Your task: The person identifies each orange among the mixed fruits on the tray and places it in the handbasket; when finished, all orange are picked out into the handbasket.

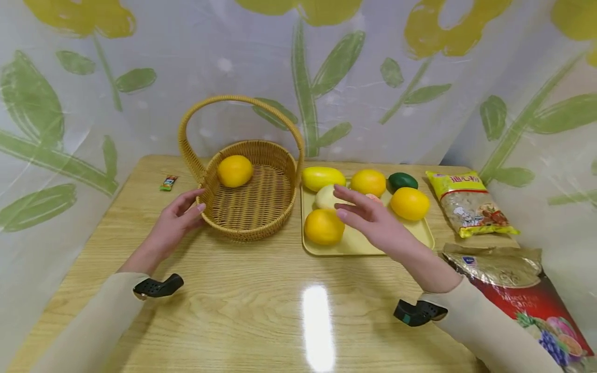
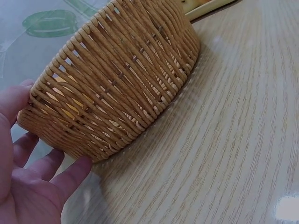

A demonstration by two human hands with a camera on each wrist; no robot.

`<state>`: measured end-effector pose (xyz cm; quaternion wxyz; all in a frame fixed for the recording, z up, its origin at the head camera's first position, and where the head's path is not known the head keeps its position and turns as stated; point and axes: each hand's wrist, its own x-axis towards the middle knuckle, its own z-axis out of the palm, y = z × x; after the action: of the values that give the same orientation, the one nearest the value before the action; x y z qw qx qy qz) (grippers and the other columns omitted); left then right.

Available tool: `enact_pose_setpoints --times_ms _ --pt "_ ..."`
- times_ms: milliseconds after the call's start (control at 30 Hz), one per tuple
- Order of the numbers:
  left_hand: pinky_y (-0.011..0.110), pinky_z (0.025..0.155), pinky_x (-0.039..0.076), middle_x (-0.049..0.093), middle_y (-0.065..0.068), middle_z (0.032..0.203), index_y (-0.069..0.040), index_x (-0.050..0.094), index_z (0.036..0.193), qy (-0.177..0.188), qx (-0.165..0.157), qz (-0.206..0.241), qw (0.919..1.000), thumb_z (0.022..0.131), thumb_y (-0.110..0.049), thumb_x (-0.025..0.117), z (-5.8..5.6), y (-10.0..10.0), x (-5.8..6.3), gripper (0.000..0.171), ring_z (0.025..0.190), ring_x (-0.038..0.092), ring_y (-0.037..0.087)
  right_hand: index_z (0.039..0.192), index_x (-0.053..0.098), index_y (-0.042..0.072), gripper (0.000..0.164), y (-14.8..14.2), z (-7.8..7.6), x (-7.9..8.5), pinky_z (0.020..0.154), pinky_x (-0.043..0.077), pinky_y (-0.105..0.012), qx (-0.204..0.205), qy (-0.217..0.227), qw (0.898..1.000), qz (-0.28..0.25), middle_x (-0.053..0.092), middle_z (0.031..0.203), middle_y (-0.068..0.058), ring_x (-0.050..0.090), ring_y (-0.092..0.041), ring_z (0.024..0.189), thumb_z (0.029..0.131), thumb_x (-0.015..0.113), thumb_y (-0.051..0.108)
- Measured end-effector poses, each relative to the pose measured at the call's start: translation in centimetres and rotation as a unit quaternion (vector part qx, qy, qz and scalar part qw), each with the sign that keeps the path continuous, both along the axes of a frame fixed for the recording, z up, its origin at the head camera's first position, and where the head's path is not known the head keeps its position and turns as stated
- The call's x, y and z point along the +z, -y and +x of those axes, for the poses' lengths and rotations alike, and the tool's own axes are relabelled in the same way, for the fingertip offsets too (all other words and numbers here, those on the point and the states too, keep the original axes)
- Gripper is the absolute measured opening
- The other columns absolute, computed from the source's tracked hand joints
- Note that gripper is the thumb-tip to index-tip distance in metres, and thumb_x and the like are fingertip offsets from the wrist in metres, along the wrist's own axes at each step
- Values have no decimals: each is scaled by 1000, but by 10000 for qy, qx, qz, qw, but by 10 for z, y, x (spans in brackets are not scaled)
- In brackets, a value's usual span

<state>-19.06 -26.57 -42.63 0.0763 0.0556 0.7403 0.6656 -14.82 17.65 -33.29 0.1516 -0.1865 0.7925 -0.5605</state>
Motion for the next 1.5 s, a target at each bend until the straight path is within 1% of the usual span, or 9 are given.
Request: enact_pose_setpoints --times_ms 200,267,367,467,600,800,1033,1267,1500 --pt "23 93 51 9 12 163 -11 33 152 18 11 65 10000 101 -27 55 0 1 -2 58 145 20 34 155 28 21 59 -58 5 1 112 37 -32 -1025 -135 9946 49 32 157 -2 36 -26 140 103 52 33" --pt "22 92 52 10 12 163 -11 33 152 21 10 36 10000 101 -27 55 0 1 -3 58 144 22 33 156 26 24 62 -78 4 5 115 32 -36 -1490 -153 9885 226 28 159 -1 32 -25 142 102 51 39" --pt "22 92 52 10 12 163 -11 33 152 6 -19 75 10000 102 -26 55 -1 1 -3 57 143 23 34 156 23 31 65 -107 -2 7 118 24 -49 -2047 -79 9773 540 22 161 1 26 -25 145 99 51 48" --pt "22 91 52 11 12 163 -11 33 152 8 -46 189 9998 102 -25 55 -2 1 -2 57 144 21 35 156 20 36 67 -134 -15 -1 117 20 -56 -2251 5 9711 796 15 163 2 19 -27 147 98 49 53" --pt "20 91 52 11 11 163 -10 31 152 40 -52 213 9998 102 -24 54 -1 2 -1 57 145 17 35 155 19 39 68 -158 -31 -19 116 20 -59 -2168 161 9693 1151 14 163 0 16 -30 148 97 51 53" --pt "20 93 50 9 11 163 -11 31 153 6 -88 -52 9999 101 -31 55 -1 3 -1 60 146 16 36 157 15 37 71 -172 -45 -39 113 19 -65 -1650 242 9714 1691 11 163 -3 16 -37 146 97 50 55" --pt "20 93 49 10 11 163 -11 31 153 32 -74 -100 9999 101 -32 55 -1 0 0 61 146 14 36 157 20 28 74 -169 -52 -48 112 16 -69 -1365 322 9714 1918 8 163 -11 11 -43 146 96 54 53" --pt "22 94 49 9 11 163 -13 31 153 57 -68 -211 9997 101 -34 55 -1 0 0 61 146 14 37 158 20 22 74 -166 -61 -58 112 13 -70 -1109 285 9747 1918 7 162 -18 8 -48 144 98 59 39" --pt "24 95 49 8 11 163 -13 31 153 42 -59 -173 9998 101 -33 55 -1 1 0 62 147 12 37 157 23 20 69 -162 -62 -59 111 11 -70 -1029 101 9764 1897 12 161 -19 10 -46 144 100 59 30"
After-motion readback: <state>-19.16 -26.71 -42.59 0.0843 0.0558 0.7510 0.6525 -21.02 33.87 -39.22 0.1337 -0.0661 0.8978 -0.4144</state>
